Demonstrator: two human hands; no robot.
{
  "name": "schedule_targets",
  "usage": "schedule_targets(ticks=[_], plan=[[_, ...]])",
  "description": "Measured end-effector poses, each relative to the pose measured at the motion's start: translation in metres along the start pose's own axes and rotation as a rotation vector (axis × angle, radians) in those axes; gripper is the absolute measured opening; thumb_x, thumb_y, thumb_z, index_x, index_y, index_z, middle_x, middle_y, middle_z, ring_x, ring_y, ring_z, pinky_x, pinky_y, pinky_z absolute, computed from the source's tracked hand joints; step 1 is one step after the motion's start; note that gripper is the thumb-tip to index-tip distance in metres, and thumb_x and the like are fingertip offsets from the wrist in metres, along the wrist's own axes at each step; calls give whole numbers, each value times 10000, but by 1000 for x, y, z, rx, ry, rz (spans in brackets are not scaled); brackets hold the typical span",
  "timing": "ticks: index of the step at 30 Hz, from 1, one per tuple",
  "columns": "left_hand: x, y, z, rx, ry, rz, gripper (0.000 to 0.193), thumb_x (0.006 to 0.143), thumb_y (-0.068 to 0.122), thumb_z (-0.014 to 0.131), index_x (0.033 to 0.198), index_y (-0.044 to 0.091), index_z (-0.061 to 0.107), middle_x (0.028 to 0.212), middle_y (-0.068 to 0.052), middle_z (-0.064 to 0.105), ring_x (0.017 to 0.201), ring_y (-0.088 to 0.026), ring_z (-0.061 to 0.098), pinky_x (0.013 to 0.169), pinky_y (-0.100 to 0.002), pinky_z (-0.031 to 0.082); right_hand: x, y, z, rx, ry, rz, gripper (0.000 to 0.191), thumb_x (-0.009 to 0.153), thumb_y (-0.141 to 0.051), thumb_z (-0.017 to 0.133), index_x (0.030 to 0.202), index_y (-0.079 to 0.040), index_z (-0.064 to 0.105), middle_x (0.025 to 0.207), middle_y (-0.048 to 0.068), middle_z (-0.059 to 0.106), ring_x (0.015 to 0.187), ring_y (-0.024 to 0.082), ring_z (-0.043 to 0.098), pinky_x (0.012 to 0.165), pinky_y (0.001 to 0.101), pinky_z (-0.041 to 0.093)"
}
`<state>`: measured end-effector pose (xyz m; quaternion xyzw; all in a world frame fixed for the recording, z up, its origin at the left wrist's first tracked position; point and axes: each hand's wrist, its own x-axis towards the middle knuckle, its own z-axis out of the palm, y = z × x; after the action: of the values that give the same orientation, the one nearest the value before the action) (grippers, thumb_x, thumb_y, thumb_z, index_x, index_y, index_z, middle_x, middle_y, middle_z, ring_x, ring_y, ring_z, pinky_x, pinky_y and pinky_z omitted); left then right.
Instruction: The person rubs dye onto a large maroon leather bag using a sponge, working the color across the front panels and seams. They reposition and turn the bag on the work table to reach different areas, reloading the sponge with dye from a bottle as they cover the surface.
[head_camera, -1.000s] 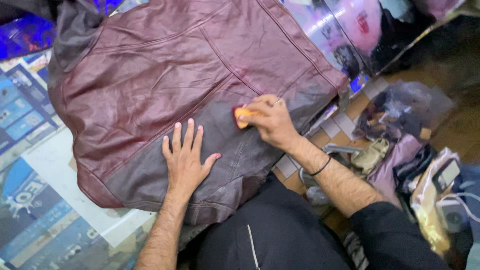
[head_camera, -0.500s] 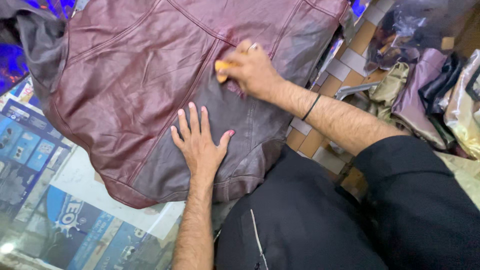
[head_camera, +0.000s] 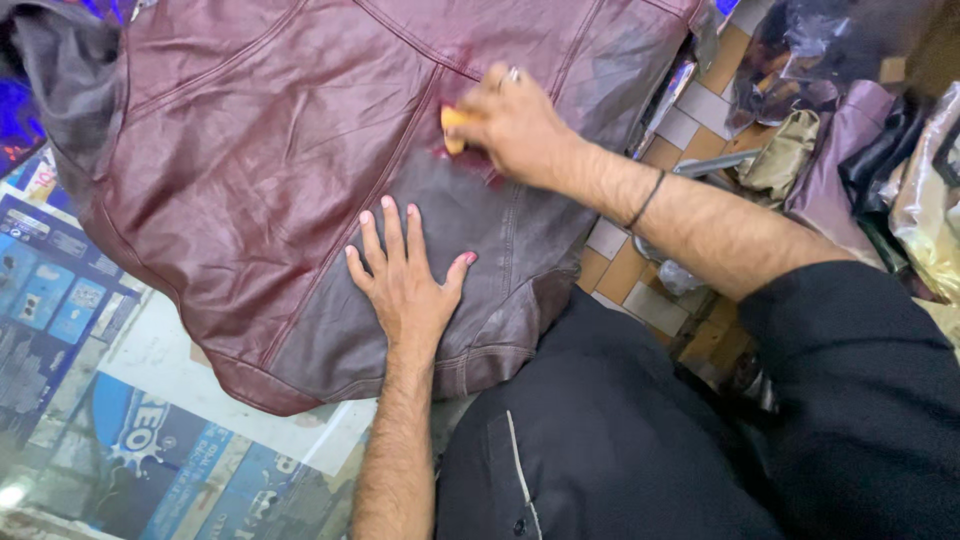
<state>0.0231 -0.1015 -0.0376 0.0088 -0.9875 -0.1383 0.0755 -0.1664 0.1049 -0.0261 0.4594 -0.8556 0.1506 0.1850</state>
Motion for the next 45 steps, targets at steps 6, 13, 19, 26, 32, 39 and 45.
schedule_targets(ticks=[6, 13, 19, 26, 32, 39, 45], plan=[[2, 1, -1, 11, 9, 11, 919, 839, 647, 730, 1522, 77, 502, 1667, -141, 310, 1537, -394, 227, 1184, -661, 183, -43, -7, -34, -114, -74, 156, 331, 875, -105, 701, 1171, -230, 781, 1217, 5, 688, 1102, 274, 559, 919, 445, 412], [3, 2, -2, -18, 4, 2, 915, 819, 631, 747, 1507, 76, 508, 1655, -144, 324, 1533, -394, 229, 1178, -665, 188, -52, -9, -35, -149, -1, 86, 274, 937, -104, 702, 1147, -271, 760, 1243, 16, 664, 1140, 236, 578, 905, 457, 390], [3, 1, -4, -32, 22, 9, 917, 804, 607, 767, 1501, 66, 515, 1647, -149, 335, 1530, -388, 237, 1182, -656, 189, -29, 1, -9, -70, 46, 29, 259, 911, -115, 744, 1139, -234, 769, 1259, 7, 661, 1082, 241, 573, 854, 434, 408], [5, -2, -6, -50, 38, 1, 913, 797, 613, 764, 1488, 67, 525, 1643, -138, 336, 1529, -371, 245, 1186, -650, 190, 2, -5, 15, 1, 149, 142, 244, 912, -99, 742, 1134, -200, 763, 1198, 42, 676, 1075, 272, 592, 860, 449, 425], [6, -4, -9, -61, 37, -6, 903, 802, 617, 753, 1482, 68, 526, 1641, -135, 328, 1520, -372, 246, 1175, -655, 200, 20, -8, 21, 42, 173, 128, 147, 893, -115, 757, 1037, -146, 744, 1161, 77, 675, 1031, 300, 586, 855, 459, 418], [4, -8, -9, -92, 60, -3, 898, 814, 601, 736, 1482, 41, 518, 1639, -202, 316, 1519, -365, 248, 1181, -641, 201, 32, -38, 13, 233, -8, -84, 259, 878, -101, 731, 1133, -127, 764, 1202, 75, 680, 1024, 301, 580, 906, 422, 447], [-2, -14, 0, -141, 157, -13, 757, 953, 453, 701, 1489, -32, 475, 1633, -199, 361, 1540, -350, 282, 1235, -590, 211, 34, -51, 14, 180, 89, 59, 312, 853, 2, 674, 1076, -184, 788, 1126, 6, 735, 1028, 264, 608, 901, 411, 431]])
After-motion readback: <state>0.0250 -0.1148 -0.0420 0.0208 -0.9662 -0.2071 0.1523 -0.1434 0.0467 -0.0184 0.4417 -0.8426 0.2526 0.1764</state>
